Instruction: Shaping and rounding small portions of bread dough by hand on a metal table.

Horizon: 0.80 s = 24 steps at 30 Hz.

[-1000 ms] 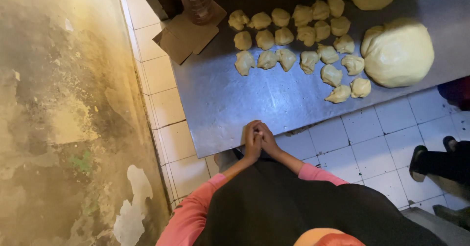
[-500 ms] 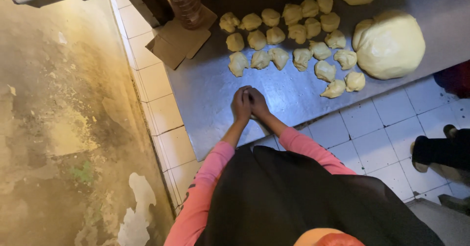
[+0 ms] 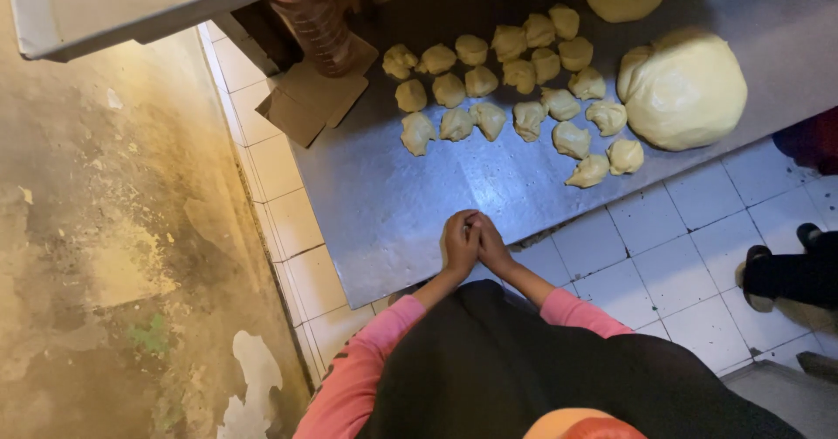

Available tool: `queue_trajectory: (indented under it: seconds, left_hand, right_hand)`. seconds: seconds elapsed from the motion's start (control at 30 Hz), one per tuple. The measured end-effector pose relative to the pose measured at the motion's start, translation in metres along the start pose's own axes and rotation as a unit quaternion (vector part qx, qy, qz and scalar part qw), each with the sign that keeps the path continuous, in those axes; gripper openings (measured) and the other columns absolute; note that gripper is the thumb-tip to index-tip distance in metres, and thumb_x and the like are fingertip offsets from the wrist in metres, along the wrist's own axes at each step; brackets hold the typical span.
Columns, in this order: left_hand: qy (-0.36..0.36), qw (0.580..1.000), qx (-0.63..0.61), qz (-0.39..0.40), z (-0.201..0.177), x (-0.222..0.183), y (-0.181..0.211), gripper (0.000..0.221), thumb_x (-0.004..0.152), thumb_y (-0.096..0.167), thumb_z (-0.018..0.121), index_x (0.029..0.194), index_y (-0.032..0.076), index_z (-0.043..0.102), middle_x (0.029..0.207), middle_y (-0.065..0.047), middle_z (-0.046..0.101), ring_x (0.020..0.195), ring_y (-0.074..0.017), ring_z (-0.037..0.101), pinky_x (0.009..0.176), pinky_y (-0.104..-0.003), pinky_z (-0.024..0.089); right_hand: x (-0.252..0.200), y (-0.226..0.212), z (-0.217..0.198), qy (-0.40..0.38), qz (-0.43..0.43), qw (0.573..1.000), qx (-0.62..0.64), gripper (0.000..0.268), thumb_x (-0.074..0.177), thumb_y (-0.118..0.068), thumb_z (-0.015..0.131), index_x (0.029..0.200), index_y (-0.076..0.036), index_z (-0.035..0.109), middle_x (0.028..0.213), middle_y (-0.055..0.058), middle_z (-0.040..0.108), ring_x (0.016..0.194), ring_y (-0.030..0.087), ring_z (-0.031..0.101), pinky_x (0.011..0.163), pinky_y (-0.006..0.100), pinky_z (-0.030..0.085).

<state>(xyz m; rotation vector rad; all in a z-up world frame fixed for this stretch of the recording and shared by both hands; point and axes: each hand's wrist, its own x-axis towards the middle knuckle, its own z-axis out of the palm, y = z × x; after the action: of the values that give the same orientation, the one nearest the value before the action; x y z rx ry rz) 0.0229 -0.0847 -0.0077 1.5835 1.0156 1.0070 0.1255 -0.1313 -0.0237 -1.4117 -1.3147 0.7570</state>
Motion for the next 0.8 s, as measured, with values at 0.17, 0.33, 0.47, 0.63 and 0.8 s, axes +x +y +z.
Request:
queue_trajectory:
  seconds: [0.17, 0.33, 0.47, 0.63, 0.8]
  left_hand:
    - [-0.015, 0.995, 0.069, 0.072, 0.018, 0.062, -0.007, 0.022, 0.098, 0.019, 0.063, 0.117, 0.009, 0.070, 0.118, -0.012, 0.071, 0.112, -0.0318, 0.065, 0.101, -0.041, 0.051]
    - [0.035, 0.996, 0.074, 0.038, -0.022, 0.077, 0.009, 0.029, 0.097, 0.017, 0.059, 0.123, 0.007, 0.068, 0.124, -0.014, 0.069, 0.116, -0.0329, 0.063, 0.102, -0.041, 0.049]
    - [0.123, 0.992, 0.030, 0.017, -0.066, 0.044, -0.022, 0.034, 0.101, 0.019, 0.051, 0.129, 0.004, 0.065, 0.128, -0.015, 0.067, 0.120, -0.0306, 0.061, 0.107, -0.040, 0.047]
    - [0.139, 0.988, -0.071, -0.001, -0.080, -0.030, -0.015, 0.039, 0.105, 0.018, 0.048, 0.139, 0.000, 0.055, 0.139, -0.018, 0.055, 0.129, -0.0291, 0.054, 0.112, -0.041, 0.041]
    - [0.073, 0.992, -0.093, -0.038, -0.037, -0.047, -0.022, 0.041, 0.096, 0.014, 0.055, 0.135, 0.001, 0.056, 0.134, -0.016, 0.056, 0.121, -0.0281, 0.057, 0.105, -0.039, 0.047]
  right_hand:
    - [0.053, 0.025, -0.011, 0.062, 0.040, 0.992, -0.103, 0.026, 0.106, -0.021, 0.043, 0.115, 0.000, 0.057, 0.112, 0.018, 0.058, 0.105, 0.033, 0.055, 0.093, 0.041, 0.045]
    - [0.095, 0.034, 0.028, 0.075, 0.047, 0.996, -0.015, 0.023, 0.103, -0.018, 0.045, 0.106, 0.000, 0.060, 0.104, 0.016, 0.061, 0.096, 0.031, 0.061, 0.086, 0.039, 0.049]
    - [0.090, 0.016, 0.089, 0.037, -0.029, 0.998, -0.047, 0.019, 0.087, -0.014, 0.060, 0.100, -0.001, 0.065, 0.094, 0.016, 0.067, 0.088, 0.032, 0.066, 0.078, 0.039, 0.052]
    - [0.035, -0.008, 0.099, -0.070, -0.042, 0.996, -0.044, 0.017, 0.085, -0.018, 0.067, 0.094, -0.003, 0.066, 0.090, 0.014, 0.067, 0.086, 0.033, 0.066, 0.075, 0.039, 0.052]
    - [-0.007, -0.017, 0.044, -0.083, -0.032, 0.996, -0.015, 0.019, 0.086, -0.018, 0.070, 0.098, -0.004, 0.065, 0.096, 0.013, 0.065, 0.092, 0.034, 0.065, 0.079, 0.040, 0.052]
